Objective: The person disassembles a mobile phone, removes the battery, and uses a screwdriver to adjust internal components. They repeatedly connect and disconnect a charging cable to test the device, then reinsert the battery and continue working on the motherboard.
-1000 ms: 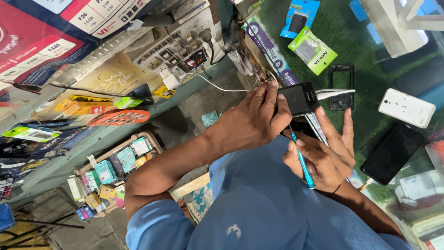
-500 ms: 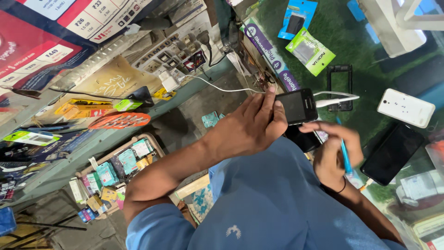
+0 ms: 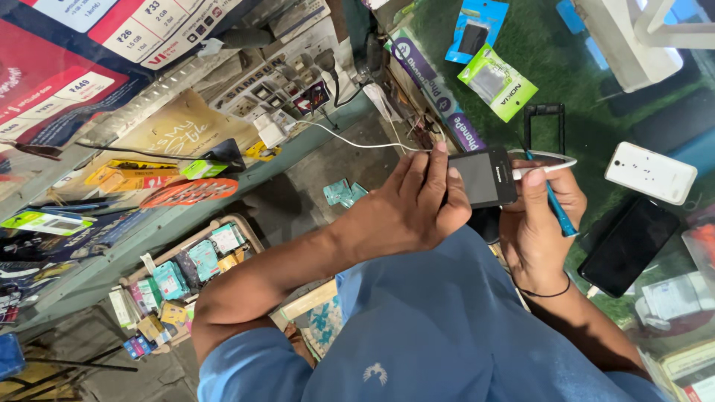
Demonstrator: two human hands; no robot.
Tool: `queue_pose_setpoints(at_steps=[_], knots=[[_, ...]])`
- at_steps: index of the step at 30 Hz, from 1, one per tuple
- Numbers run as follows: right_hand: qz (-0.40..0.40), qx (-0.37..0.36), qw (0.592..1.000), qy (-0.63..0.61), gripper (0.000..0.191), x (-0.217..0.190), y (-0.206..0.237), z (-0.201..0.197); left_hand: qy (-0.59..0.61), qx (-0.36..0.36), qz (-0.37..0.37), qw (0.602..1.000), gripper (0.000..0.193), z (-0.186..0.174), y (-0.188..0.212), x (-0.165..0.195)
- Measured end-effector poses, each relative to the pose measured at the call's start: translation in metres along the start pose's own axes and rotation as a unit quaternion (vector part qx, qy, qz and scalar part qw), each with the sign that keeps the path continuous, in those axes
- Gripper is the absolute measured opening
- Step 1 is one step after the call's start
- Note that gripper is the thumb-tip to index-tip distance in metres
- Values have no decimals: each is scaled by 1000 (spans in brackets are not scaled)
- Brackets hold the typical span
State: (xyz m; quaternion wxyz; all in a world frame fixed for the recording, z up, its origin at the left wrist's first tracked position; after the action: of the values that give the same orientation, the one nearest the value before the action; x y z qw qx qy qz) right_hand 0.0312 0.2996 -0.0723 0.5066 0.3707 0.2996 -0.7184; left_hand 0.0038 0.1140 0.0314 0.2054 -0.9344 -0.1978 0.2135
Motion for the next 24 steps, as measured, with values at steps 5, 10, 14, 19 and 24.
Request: queue_pose_setpoints(at_steps=[5, 10, 14, 19, 24], knots=[[-11, -5, 1000, 24, 19, -1, 0, -2, -8, -6, 4, 1000, 15, -1, -1, 1], [-7, -23, 999, -41, 26, 12, 2, 5, 95, -5, -44, 994, 20, 9, -2, -8], [-56, -78, 991, 92, 30, 13, 9, 21, 411, -87, -246, 874, 24, 48, 9, -28], [-230, -164, 886, 369, 58, -3, 12, 44, 542, -22, -331, 772, 25, 64, 24, -30], [-322, -173, 798, 479, 84, -7, 0, 56, 612, -4, -329, 719, 17, 67, 24, -24]])
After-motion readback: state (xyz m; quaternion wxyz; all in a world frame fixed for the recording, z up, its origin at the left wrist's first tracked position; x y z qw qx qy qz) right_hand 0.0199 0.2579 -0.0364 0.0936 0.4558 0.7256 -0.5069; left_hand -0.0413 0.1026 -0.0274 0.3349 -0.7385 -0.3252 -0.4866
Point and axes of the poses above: each hand's wrist, its own y-axis away from the middle knuckle, its own z-axis out of the palm, x = y × z, the point moved 7 cm from there along -y, towards the middle knuckle, and after that the axes turned 6 degrees about -x, right-handed, at the moved point
